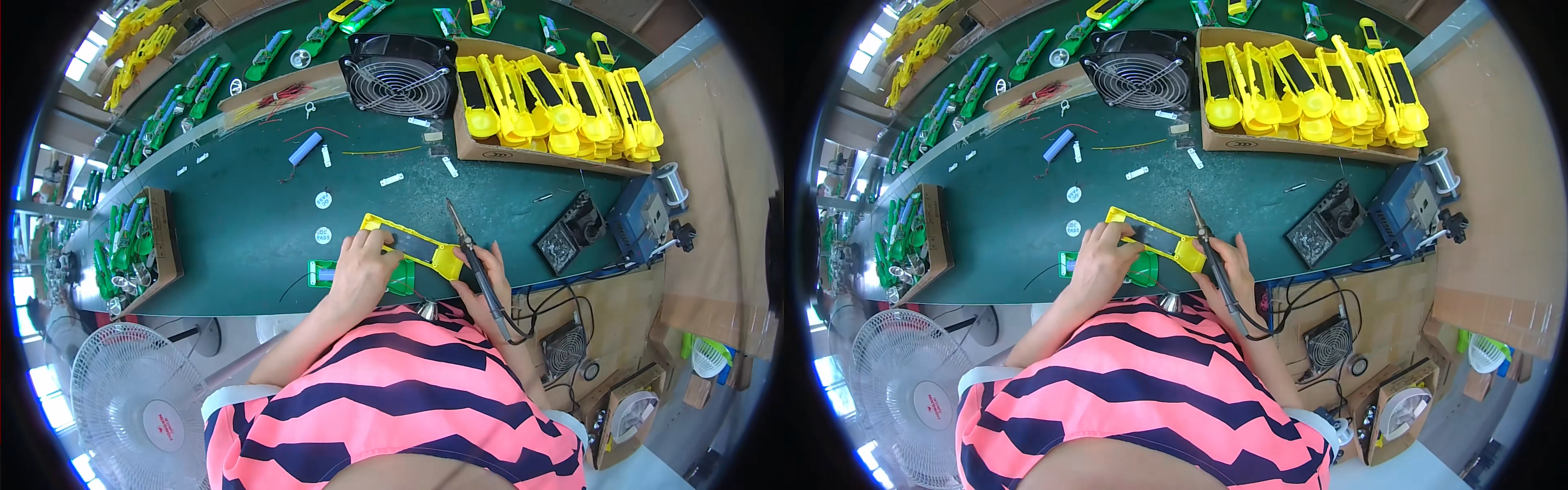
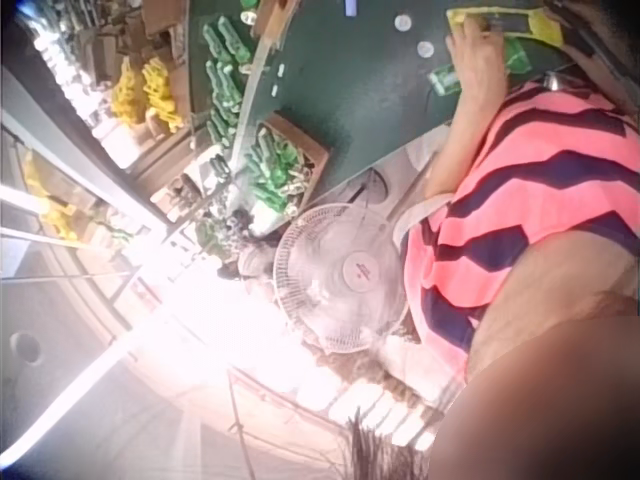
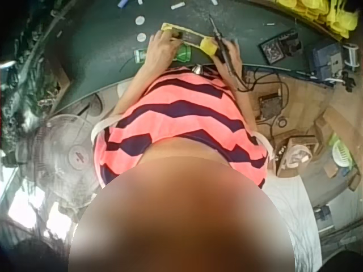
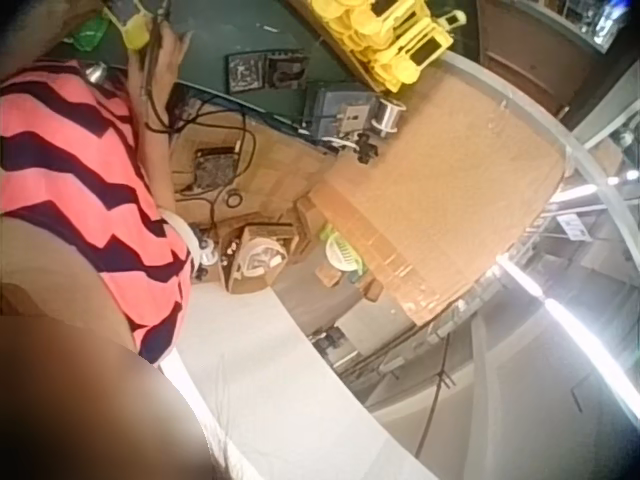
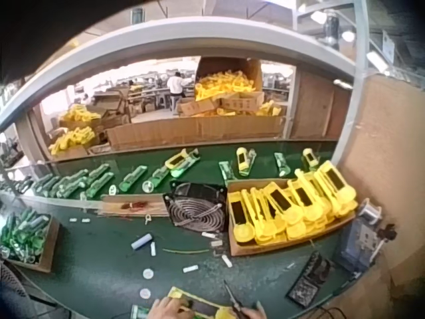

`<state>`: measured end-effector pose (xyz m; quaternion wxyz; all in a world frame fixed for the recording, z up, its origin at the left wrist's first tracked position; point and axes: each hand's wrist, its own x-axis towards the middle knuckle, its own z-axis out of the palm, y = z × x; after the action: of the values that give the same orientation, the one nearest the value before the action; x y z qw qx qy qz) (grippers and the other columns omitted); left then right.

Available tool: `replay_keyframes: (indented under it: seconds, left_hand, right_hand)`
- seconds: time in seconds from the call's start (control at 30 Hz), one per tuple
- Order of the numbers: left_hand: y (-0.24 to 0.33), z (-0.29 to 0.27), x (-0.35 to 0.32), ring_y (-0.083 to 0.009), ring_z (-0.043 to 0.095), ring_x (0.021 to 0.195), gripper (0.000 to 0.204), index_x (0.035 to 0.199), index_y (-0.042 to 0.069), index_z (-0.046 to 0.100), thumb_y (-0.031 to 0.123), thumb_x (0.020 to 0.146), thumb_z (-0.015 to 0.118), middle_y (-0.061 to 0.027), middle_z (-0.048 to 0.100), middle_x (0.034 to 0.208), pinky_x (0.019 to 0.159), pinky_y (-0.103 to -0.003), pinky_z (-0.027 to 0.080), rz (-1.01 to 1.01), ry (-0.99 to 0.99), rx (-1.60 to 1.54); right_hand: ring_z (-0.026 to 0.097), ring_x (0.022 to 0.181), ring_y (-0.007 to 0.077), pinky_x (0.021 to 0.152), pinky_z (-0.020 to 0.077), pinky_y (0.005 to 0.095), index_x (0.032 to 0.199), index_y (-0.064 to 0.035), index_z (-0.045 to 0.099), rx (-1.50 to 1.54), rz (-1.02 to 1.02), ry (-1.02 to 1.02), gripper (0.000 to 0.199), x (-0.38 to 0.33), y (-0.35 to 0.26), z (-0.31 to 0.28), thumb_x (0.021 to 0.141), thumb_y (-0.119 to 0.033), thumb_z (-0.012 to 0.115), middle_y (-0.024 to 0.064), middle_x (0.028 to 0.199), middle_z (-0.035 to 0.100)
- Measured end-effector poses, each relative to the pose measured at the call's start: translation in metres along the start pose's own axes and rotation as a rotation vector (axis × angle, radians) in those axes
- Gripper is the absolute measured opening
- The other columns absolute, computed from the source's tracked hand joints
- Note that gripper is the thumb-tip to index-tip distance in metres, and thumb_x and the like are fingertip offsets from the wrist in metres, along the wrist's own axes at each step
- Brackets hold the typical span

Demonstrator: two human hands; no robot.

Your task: The recorder is soldering wires and circuit boards into plastic flashlight casings on an assembly line.

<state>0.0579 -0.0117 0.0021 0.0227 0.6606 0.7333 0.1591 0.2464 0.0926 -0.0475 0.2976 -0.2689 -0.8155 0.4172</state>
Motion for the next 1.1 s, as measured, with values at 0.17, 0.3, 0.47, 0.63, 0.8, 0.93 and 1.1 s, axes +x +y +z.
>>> replay_keyframes:
  seconds: [0.17, 0.3, 0.47, 0.63, 0.8, 0.93, 1.1]
  left_hand:
    - [-0.004, 0.015, -0.003, -0.022, 0.052, 0.074, 0.009, 0.075, 0.007, 0.06, 0.005, 0.067, 0.063, -0.0038, 0.056, 0.076, 0.066, -0.033, 0.037, -0.039, 0.188, -0.245]
    - [0.004, 0.018, 0.002, -0.0217, 0.051, 0.069, 0.009, 0.073, 0.006, 0.059, 0.004, 0.066, 0.062, -0.0037, 0.055, 0.071, 0.064, -0.033, 0.037, 0.004, 0.309, -0.292]
    - [0.005, 0.02, 0.012, -0.0251, 0.051, 0.068, 0.008, 0.075, 0.005, 0.06, 0.004, 0.068, 0.057, -0.0071, 0.05, 0.071, 0.064, -0.035, 0.039, -0.061, 0.213, -0.042]
    - [-0.001, 0.02, 0.016, -0.0291, 0.055, 0.068, 0.008, 0.075, 0.004, 0.061, 0.004, 0.068, 0.057, -0.0111, 0.053, 0.073, 0.064, -0.037, 0.044, -0.185, 0.014, -0.059]
    - [-0.007, 0.017, 0.019, -0.029, 0.057, 0.065, 0.006, 0.072, 0.004, 0.063, 0.005, 0.069, 0.058, -0.0121, 0.056, 0.072, 0.061, -0.037, 0.046, -0.184, -0.032, -0.111]
    - [-0.006, 0.014, 0.024, -0.0293, 0.057, 0.066, 0.007, 0.073, 0.004, 0.063, 0.005, 0.069, 0.057, -0.0127, 0.056, 0.073, 0.061, -0.037, 0.046, -0.204, -0.108, -0.084]
    - [-0.005, 0.012, 0.026, -0.0301, 0.057, 0.065, 0.008, 0.074, 0.003, 0.064, 0.005, 0.069, 0.057, -0.0134, 0.056, 0.073, 0.062, -0.037, 0.046, -0.216, -0.14, -0.079]
  right_hand:
    - [0.051, 0.103, 0.0292, 0.1, 0.0273, 0.0464, 0.112, -0.0039, 0.041, 0.038, -0.077, 0.014, 0.053, 0.008, 0.005, 0.002, 0.065, 0.003, 0.064, 0.0079, 0.108, 0.057]
    - [0.048, 0.106, 0.0342, 0.089, 0.0412, 0.039, 0.115, -0.0049, 0.041, -0.034, -0.105, -0.057, 0.053, 0.025, 0.007, 0.007, 0.067, 0.003, 0.062, 0.0163, 0.111, 0.052]
    - [0.053, 0.101, 0.0296, 0.084, 0.0441, 0.0312, 0.108, -0.0076, 0.053, 0.142, -0.07, -0.107, 0.045, 0.036, -0.004, 0.011, 0.066, -0.003, 0.068, 0.0119, 0.109, 0.055]
    - [0.061, 0.088, 0.0263, 0.091, 0.0403, 0.0395, 0.092, -0.0016, 0.056, 0.127, -0.213, -0.017, 0.022, 0.036, -0.002, -0.006, 0.074, -0.011, 0.064, 0.0096, 0.091, 0.064]
    - [0.062, 0.07, 0.0176, 0.069, 0.0488, 0.0292, 0.087, 0.0039, 0.059, 0.517, 0.072, 0.032, 0.018, 0.03, 0.003, -0.016, 0.074, -0.007, 0.065, 0.0098, 0.08, 0.063]
    - [0.06, 0.063, 0.0107, 0.056, 0.0474, 0.0209, 0.088, 0.0045, 0.055, 0.625, 0.281, 0.014, 0.016, 0.038, 0.004, -0.014, 0.075, -0.004, 0.062, 0.0084, 0.074, 0.061]
    - [0.059, 0.061, 0.0102, 0.053, 0.0466, 0.0206, 0.088, 0.0043, 0.056, 0.627, 0.265, -0.037, 0.016, 0.048, 0.009, -0.011, 0.074, -0.003, 0.061, 0.0075, 0.073, 0.061]
